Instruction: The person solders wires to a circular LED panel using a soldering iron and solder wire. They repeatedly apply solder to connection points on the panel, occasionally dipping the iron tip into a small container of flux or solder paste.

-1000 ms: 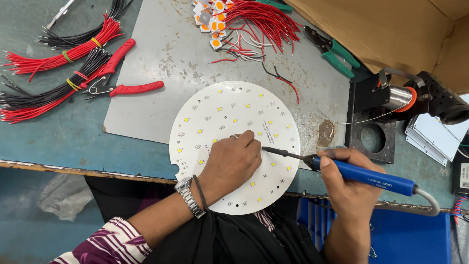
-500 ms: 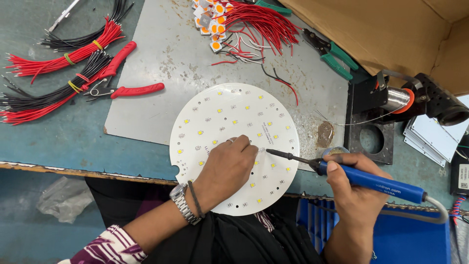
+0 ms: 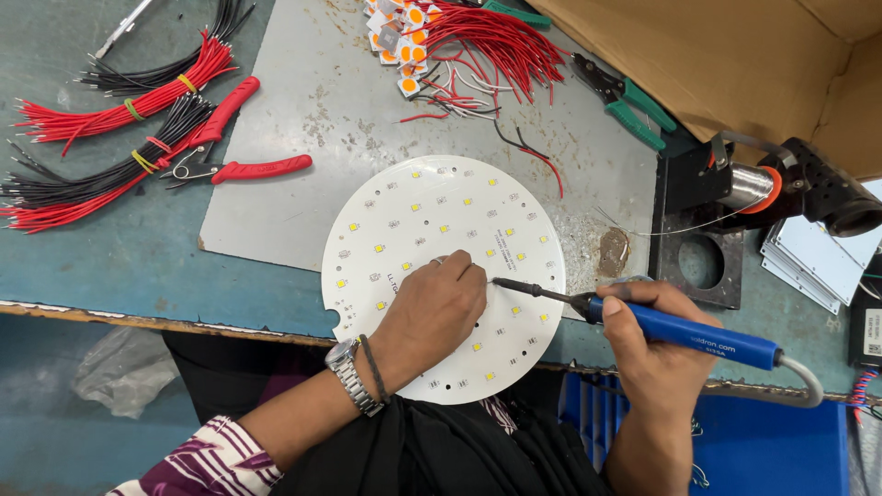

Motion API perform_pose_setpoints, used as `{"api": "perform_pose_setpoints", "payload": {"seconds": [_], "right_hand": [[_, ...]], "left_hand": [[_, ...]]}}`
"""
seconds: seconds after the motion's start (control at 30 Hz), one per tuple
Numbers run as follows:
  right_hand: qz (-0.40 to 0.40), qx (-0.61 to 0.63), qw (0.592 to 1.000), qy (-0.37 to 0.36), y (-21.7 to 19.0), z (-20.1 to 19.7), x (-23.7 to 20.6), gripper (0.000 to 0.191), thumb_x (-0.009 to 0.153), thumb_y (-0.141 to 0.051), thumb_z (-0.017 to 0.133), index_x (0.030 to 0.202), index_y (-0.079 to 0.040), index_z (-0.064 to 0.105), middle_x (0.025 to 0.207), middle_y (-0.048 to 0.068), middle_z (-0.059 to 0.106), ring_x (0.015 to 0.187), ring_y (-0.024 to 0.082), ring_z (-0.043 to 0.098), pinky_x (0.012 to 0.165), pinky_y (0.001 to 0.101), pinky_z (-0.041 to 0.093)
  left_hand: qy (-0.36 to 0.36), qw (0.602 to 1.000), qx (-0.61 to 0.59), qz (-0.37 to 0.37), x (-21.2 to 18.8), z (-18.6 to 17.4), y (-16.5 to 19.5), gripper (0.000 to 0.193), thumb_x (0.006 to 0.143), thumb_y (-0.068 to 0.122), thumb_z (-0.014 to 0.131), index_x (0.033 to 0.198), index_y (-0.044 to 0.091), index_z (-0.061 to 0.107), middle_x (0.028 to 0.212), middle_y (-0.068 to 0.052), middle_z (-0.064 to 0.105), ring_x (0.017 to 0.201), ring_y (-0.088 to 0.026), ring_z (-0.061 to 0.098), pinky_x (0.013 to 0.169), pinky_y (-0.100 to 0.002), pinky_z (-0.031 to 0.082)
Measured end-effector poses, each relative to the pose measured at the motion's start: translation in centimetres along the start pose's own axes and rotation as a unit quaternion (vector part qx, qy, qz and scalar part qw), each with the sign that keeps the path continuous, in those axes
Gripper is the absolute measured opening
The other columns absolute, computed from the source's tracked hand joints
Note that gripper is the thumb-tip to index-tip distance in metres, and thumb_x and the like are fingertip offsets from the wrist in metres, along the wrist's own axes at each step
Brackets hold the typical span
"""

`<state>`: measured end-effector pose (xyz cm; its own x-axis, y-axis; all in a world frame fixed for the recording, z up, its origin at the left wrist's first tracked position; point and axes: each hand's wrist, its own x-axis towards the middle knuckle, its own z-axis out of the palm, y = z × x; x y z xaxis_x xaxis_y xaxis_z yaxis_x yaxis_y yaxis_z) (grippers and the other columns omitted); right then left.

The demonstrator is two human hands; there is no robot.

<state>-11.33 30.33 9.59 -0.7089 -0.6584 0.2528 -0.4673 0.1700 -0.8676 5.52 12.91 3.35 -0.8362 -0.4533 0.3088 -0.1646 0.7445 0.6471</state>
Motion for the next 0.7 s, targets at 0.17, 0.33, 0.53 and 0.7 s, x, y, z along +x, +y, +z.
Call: {"api": "perform_pose_setpoints", "payload": {"seconds": [0.17, 0.33, 0.53, 0.7], "right_hand": [[-0.001, 0.002, 1.0, -0.004, -0.1, 0.1, 0.1, 0.014, 0.092, -0.009, 0.075, 0.101, 0.001, 0.074, 0.078, 0.004, 0.067, 0.065, 0.007, 0.059, 0.061, 0.0195, 0.045], [0.006, 0.0, 1.0, -0.005, -0.1, 0.2, 0.1, 0.013, 0.092, -0.009, 0.075, 0.101, 0.001, 0.074, 0.076, 0.004, 0.066, 0.064, 0.007, 0.059, 0.06, 0.0195, 0.044], [0.003, -0.022, 1.0, 0.0, -0.1, -0.5, -0.4, 0.016, 0.092, -0.01, 0.076, 0.103, 0.001, 0.075, 0.082, 0.005, 0.068, 0.067, 0.006, 0.057, 0.062, 0.019, 0.043], [0.02, -0.004, 0.999, 0.027, -0.1, -1.2, -0.7, 0.016, 0.093, -0.01, 0.076, 0.103, 0.001, 0.074, 0.08, 0.005, 0.067, 0.066, 0.007, 0.059, 0.061, 0.0193, 0.044]], "left_hand": [[0.007, 1.0, 0.016, 0.009, 0.2, 0.1, 0.0, 0.012, 0.086, 0.006, 0.066, 0.078, 0.001, 0.059, 0.083, -0.014, 0.058, 0.071, -0.03, 0.062, 0.064, -0.043, 0.053], [0.004, 1.0, 0.024, 0.016, 0.4, 0.3, 0.2, 0.01, 0.086, 0.004, 0.065, 0.078, 0.001, 0.06, 0.082, -0.013, 0.058, 0.07, -0.03, 0.062, 0.063, -0.042, 0.053], [0.011, 1.0, 0.016, 0.011, 0.5, -0.1, 0.1, 0.011, 0.086, 0.006, 0.066, 0.078, 0.002, 0.06, 0.083, -0.013, 0.058, 0.071, -0.03, 0.062, 0.063, -0.043, 0.053], [0.016, 1.0, 0.009, -0.017, 0.2, -0.6, 0.0, 0.01, 0.088, 0.009, 0.066, 0.081, 0.004, 0.062, 0.082, -0.012, 0.059, 0.067, -0.03, 0.062, 0.06, -0.042, 0.053]]}}
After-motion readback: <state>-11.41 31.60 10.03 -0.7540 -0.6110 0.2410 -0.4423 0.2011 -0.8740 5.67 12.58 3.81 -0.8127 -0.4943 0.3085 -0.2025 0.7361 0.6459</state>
